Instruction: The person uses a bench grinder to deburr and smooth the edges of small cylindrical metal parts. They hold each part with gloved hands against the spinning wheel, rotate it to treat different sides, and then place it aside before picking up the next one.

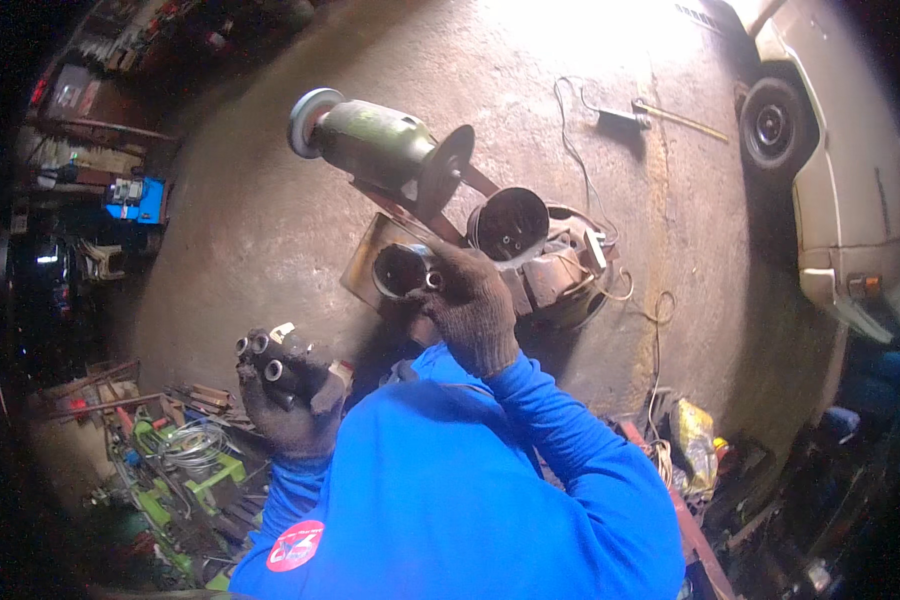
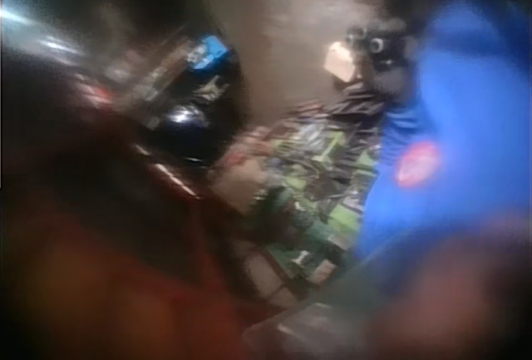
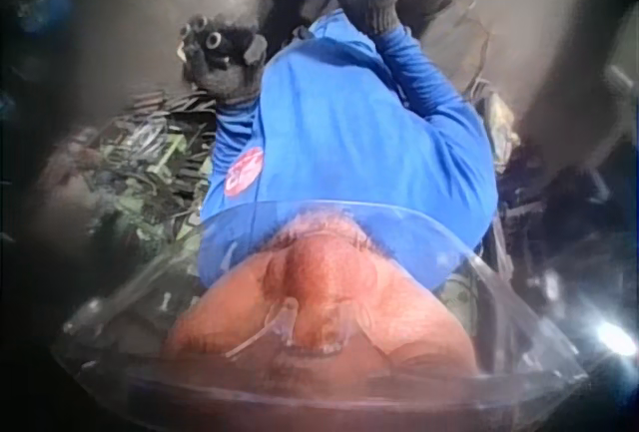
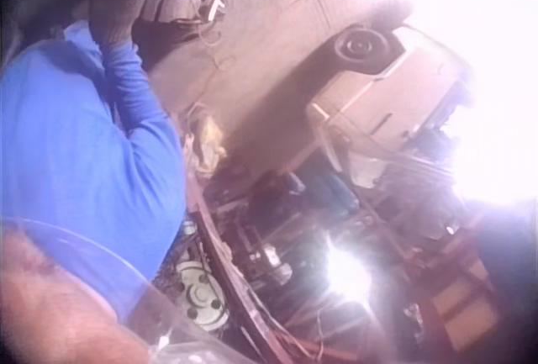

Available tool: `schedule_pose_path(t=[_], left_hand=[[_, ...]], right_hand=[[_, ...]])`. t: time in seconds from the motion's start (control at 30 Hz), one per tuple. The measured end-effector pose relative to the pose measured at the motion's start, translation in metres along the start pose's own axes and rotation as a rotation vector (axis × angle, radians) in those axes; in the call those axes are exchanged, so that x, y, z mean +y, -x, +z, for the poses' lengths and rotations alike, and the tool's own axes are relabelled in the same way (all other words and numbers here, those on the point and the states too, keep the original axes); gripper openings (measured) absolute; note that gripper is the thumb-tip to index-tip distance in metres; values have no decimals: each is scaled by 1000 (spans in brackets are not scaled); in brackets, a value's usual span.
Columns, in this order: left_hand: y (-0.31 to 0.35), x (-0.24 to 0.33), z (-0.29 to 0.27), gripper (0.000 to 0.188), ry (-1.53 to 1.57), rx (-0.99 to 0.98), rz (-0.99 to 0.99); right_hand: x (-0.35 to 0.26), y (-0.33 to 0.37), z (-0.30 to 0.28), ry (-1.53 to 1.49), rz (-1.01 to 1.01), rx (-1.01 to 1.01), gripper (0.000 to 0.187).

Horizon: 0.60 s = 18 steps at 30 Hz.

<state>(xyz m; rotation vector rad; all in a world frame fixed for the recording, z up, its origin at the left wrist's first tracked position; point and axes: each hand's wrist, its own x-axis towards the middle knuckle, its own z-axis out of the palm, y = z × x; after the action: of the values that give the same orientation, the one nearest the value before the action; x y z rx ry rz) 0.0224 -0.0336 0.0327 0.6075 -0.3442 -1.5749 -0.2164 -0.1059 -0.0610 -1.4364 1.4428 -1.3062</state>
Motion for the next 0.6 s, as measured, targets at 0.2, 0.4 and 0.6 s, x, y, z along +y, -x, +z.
schedule_pose_path(t=[0.2,0.4,0.6], left_hand=[[-7,-28,5,50,56,-38,-78],[-9,-29,7,49,52,-26,-138],[1,-27,-10,52,124,-51,-111]], right_hand=[[29,-1,-12,-660,503,-118,32],[59,-3,-3,-1017,530,-68,30],[71,11,0,-2067,831,-25,22]])
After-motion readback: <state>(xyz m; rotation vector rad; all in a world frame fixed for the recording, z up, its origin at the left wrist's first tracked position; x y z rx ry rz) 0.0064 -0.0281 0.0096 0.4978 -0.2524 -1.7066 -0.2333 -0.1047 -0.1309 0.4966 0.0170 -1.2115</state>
